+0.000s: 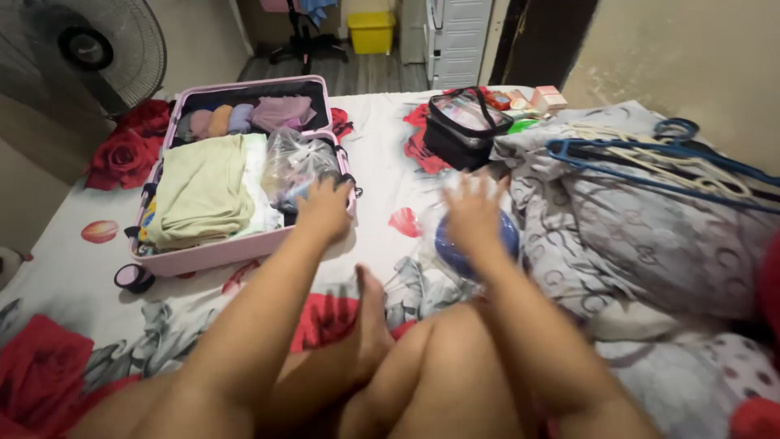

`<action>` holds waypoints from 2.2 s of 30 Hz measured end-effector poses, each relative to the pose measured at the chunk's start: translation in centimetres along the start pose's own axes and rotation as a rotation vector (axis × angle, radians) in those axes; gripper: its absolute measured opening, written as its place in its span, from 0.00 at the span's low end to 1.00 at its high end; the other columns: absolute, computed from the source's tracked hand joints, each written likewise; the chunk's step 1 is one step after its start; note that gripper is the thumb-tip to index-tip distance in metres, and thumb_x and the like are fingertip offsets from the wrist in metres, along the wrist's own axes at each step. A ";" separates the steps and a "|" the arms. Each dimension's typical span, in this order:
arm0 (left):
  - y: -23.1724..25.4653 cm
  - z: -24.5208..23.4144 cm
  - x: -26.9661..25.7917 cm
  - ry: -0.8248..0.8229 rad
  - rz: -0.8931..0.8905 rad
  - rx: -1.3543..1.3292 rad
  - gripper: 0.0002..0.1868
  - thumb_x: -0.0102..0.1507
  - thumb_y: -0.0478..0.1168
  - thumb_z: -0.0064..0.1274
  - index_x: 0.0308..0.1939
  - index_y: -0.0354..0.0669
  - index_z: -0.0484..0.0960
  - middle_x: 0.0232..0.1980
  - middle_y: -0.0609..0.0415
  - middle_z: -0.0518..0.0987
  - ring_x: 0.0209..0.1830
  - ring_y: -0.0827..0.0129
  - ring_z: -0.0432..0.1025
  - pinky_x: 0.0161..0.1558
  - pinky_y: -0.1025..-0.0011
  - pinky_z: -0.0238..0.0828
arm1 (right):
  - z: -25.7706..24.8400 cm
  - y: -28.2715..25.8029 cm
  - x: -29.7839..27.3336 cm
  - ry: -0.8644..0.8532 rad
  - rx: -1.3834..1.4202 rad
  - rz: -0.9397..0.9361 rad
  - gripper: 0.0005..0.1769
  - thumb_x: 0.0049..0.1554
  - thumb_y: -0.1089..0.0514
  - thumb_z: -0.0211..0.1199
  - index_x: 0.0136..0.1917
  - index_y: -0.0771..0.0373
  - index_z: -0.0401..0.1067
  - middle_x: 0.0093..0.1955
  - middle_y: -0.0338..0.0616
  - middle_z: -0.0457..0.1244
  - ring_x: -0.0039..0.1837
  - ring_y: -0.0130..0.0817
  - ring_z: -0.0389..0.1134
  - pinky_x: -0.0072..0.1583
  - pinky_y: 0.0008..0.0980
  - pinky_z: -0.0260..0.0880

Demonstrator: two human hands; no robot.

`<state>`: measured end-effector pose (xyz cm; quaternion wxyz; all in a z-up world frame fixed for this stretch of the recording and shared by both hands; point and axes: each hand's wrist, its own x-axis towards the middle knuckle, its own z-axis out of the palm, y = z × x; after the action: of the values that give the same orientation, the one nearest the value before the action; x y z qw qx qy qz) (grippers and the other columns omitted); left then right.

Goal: Packing clothes and toiletries into a pink suitcase on a bed.

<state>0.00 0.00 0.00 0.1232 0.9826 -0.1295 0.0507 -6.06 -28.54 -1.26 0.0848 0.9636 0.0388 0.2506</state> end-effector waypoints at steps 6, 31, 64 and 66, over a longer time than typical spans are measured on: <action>6.1 -5.1 1.0 0.061 0.034 0.002 0.37 0.56 0.45 0.62 0.69 0.61 0.68 0.77 0.46 0.57 0.78 0.41 0.46 0.69 0.33 0.47 | -5.6 13.9 -0.2 0.081 0.022 0.056 0.38 0.46 0.49 0.71 0.71 0.48 0.70 0.75 0.55 0.58 0.76 0.60 0.53 0.72 0.70 0.48; -4.3 -5.4 26.3 -0.329 0.263 0.305 0.41 0.56 0.51 0.64 0.72 0.51 0.70 0.65 0.41 0.78 0.62 0.47 0.74 0.61 0.52 0.72 | -5.1 6.5 3.0 -0.295 0.108 -0.181 0.32 0.44 0.55 0.70 0.63 0.51 0.72 0.69 0.50 0.60 0.74 0.56 0.56 0.68 0.60 0.59; -15.3 13.7 10.1 -0.504 0.111 -0.352 0.24 0.65 0.59 0.46 0.65 0.72 0.75 0.65 0.47 0.74 0.69 0.42 0.64 0.60 0.36 0.63 | 19.1 2.6 29.1 -1.036 0.154 0.186 0.37 0.48 0.48 0.69 0.67 0.61 0.62 0.55 0.55 0.69 0.54 0.47 0.71 0.53 0.43 0.72; -15.9 11.8 10.2 -0.644 0.069 -0.467 0.22 0.70 0.60 0.39 0.64 0.67 0.78 0.57 0.42 0.79 0.59 0.43 0.73 0.62 0.49 0.68 | 18.3 4.0 26.5 -1.048 0.180 0.231 0.36 0.48 0.46 0.70 0.64 0.62 0.64 0.53 0.55 0.69 0.53 0.47 0.71 0.52 0.43 0.72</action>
<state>14.87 9.45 -13.65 0.2945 0.8889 -0.2025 -0.2867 26.13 -32.00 -3.63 -0.0184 0.9609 -0.0936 -0.2601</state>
